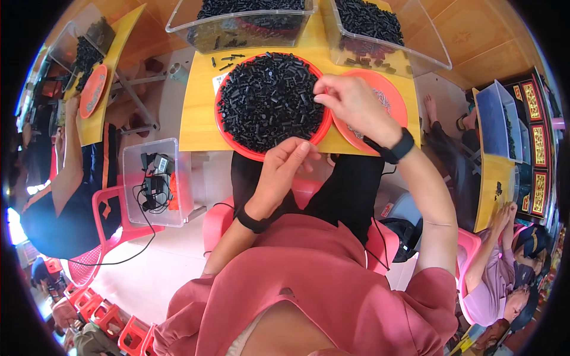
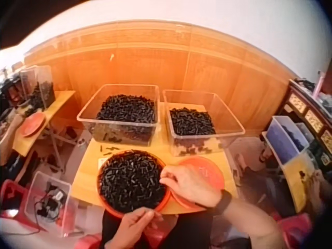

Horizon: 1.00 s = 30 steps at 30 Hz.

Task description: The person scoops plastic components from a storage bin into a plate, then repeatedly picks metal pins and plastic parts from the plates to assemble them together by hand.

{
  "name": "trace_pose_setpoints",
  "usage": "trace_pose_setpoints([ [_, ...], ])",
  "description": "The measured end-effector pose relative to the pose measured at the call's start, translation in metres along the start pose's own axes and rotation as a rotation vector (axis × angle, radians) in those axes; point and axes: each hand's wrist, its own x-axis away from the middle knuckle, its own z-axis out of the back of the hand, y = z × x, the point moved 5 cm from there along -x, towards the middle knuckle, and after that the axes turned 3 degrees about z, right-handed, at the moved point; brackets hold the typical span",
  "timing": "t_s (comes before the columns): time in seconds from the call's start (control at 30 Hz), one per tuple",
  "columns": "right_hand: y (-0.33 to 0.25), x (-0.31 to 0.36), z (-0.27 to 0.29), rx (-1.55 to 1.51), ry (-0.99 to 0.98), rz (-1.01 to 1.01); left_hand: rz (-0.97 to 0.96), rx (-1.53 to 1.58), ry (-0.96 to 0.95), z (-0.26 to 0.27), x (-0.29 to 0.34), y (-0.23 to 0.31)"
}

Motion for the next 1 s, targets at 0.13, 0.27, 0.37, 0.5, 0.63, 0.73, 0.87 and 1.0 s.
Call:
trace_pose_setpoints([
  [0.13, 0.009, -0.013, -0.027, 0.132, 0.02, 0.082, 0.001, 0.007, 0.046, 0.011, -0.003, 0.001],
  [0.27, 0.007, -0.016, -0.035, 0.196, -0.046, 0.044, 0.022, 0.063, 0.052, 0.019, -0.005, -0.004],
  [0.37, 0.007, -0.016, -0.039, 0.221, -0.076, 0.017, 0.04, 0.106, 0.065, 0.021, -0.006, -0.006],
  [0.5, 0.006, -0.016, -0.045, 0.195, -0.015, 0.054, 0.082, 0.164, 0.081, 0.024, -0.008, -0.008],
  [0.63, 0.009, -0.018, -0.05, 0.21, -0.023, 0.073, 0.087, 0.159, 0.081, 0.024, -0.007, -0.009],
  [0.73, 0.01, -0.018, -0.05, 0.255, -0.028, 0.061, 0.078, 0.171, 0.071, 0.023, -0.008, -0.01],
  [0.87, 0.007, -0.008, -0.044, 0.199, 0.047, 0.046, 0.075, 0.234, 0.106, 0.024, -0.008, -0.01],
  [1.0, -0.026, 0.019, -0.034, 0.018, 0.229, 0.16, 0.105, 0.334, 0.181, 0.022, -0.005, -0.003],
])
